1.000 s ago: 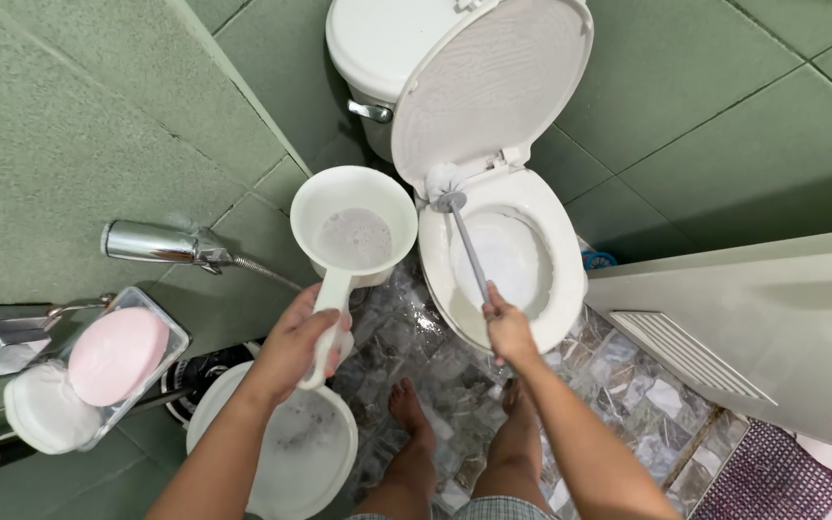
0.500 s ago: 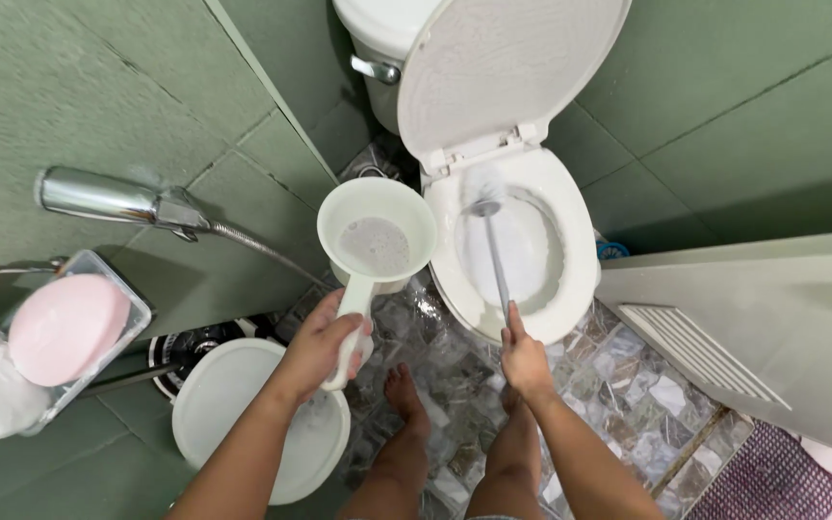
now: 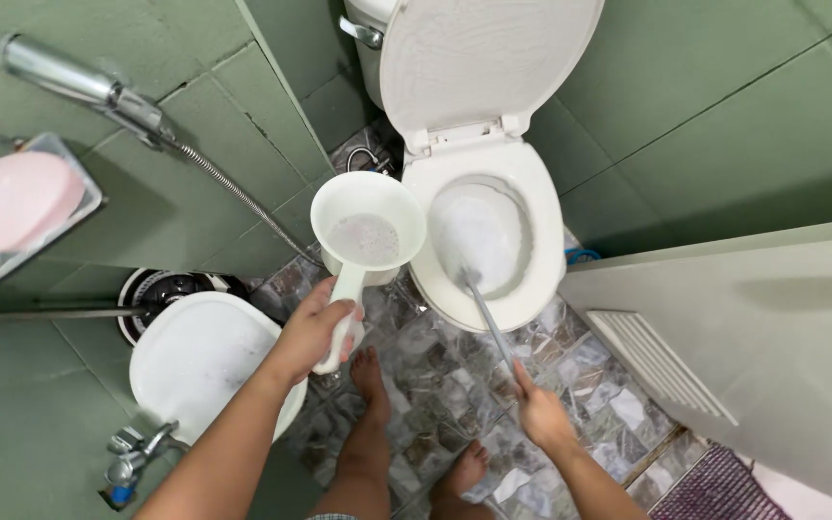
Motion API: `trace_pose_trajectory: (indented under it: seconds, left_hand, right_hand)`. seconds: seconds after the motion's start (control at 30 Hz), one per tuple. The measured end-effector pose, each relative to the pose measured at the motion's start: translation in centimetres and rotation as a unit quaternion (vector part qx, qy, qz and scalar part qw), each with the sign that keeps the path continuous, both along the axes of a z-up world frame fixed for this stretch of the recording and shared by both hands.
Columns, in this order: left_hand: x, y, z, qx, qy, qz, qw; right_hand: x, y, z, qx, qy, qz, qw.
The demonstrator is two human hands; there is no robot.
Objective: The person cleans a toilet by rinsing a toilet brush with a sprayer, scrubbing the toilet bowl, seat, and lid with the brush, and pouring water over the surfaces using a ladle.
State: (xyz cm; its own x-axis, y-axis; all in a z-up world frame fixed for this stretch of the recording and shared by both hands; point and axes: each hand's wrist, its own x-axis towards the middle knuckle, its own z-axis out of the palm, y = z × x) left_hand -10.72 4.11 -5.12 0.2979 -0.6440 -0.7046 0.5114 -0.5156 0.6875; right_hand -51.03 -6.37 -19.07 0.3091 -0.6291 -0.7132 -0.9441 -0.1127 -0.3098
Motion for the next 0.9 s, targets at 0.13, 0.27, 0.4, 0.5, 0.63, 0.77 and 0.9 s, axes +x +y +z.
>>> trace_pose_trajectory:
  seconds: [0.13, 0.27, 0.4, 0.5, 0.63, 0.77, 0.9]
  left_hand:
    - [-3.9, -0.2, 2.2, -0.046, 0.01, 0.059, 0.997]
    - [-5.2, -1.0, 5.3, -0.079, 0.01, 0.088, 0.993]
    - [-3.2, -2.4, 8.2, -0.088, 0.014, 0.058, 0.994]
    - [0.0, -3.6, 9.9, -0.102, 0.005, 0.014, 0.995]
    - [5.1, -4.6, 11.7, -0.079, -0.003, -0.022, 0.997]
    - [10.1, -6.0, 12.4, -0.066, -0.022, -0.069, 0.995]
    - [13.5, -7.1, 12.3, -0.064, -0.008, -0.072, 0.995]
  right_hand:
    - [-7.4, -2.3, 6.0, -0.026, 0.035, -0.05, 0.998]
    - [-5.2, -6.7, 11.9, -0.242, -0.284, 0.032, 0.927]
    - [3.9, -15.5, 16.0, -0.283, 0.005, 0.027, 0.959]
    - [12.5, -23.1, 20.1, -0.361, -0.086, -0.04, 0.928]
    - [23.7, -27.8, 24.6, -0.288, -0.102, -0.129, 0.943]
    - [33.3, -31.4, 24.9, -0.279, -0.234, -0.103, 0.926]
    - [38.6, -33.7, 24.0, -0.35, -0.352, -0.084, 0.864]
